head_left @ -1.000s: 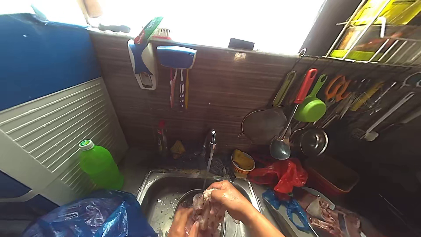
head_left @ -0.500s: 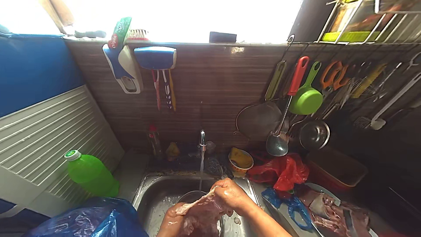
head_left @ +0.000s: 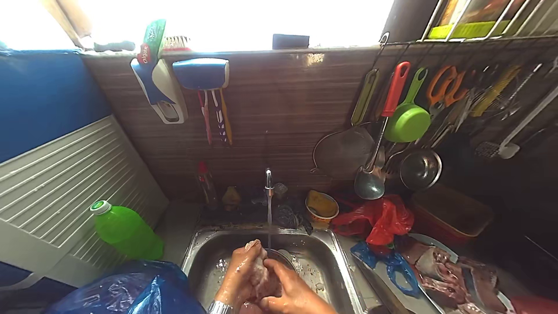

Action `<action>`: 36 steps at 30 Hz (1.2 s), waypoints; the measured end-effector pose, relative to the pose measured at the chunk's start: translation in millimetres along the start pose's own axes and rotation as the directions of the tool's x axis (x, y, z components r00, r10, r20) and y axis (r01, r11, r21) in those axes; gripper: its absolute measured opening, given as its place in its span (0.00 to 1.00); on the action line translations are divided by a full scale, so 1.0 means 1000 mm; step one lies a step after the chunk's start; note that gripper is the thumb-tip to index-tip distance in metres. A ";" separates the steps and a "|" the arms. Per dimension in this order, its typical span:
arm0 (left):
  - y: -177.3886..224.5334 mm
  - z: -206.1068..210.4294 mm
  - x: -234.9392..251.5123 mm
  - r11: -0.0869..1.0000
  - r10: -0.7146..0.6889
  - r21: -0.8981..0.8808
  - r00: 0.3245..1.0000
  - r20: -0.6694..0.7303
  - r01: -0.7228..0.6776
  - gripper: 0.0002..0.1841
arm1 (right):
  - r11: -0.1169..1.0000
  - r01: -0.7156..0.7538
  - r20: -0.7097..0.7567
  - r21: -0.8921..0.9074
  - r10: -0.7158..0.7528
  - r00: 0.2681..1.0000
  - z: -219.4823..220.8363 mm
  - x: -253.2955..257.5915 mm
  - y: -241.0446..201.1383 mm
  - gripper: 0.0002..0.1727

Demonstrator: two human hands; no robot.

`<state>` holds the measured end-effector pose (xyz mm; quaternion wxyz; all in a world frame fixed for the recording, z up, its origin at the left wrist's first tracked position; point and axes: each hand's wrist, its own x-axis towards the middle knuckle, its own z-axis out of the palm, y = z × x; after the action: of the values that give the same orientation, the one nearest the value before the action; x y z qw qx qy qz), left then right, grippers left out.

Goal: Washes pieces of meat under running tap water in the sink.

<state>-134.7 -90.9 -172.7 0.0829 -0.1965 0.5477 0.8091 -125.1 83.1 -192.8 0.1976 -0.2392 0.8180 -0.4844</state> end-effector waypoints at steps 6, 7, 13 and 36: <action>0.018 0.011 0.008 0.999 0.022 -0.047 1.000 -0.021 -0.023 0.12 | 0.997 0.005 -0.360 0.079 0.024 0.933 0.028 0.010 0.014 0.22; 0.017 0.006 0.011 0.998 0.030 -0.051 0.999 -0.045 -0.032 0.11 | 0.995 0.039 -0.378 0.095 -0.001 0.926 0.027 0.010 0.015 0.19; -0.004 -0.016 0.018 0.979 0.148 0.156 0.983 -0.113 -0.129 0.09 | 0.811 0.104 -0.292 0.576 0.085 0.953 0.012 0.018 0.000 0.12; -0.056 -0.038 0.005 0.774 0.310 0.371 0.817 0.486 -0.514 0.10 | 0.617 -0.040 -0.160 0.786 0.266 0.950 -0.032 0.023 -0.014 0.08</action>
<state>-111.5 -104.7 -234.8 0.0556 0.1271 0.7340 0.6649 -158.0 86.1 -167.9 0.2123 0.0063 0.5665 -0.7962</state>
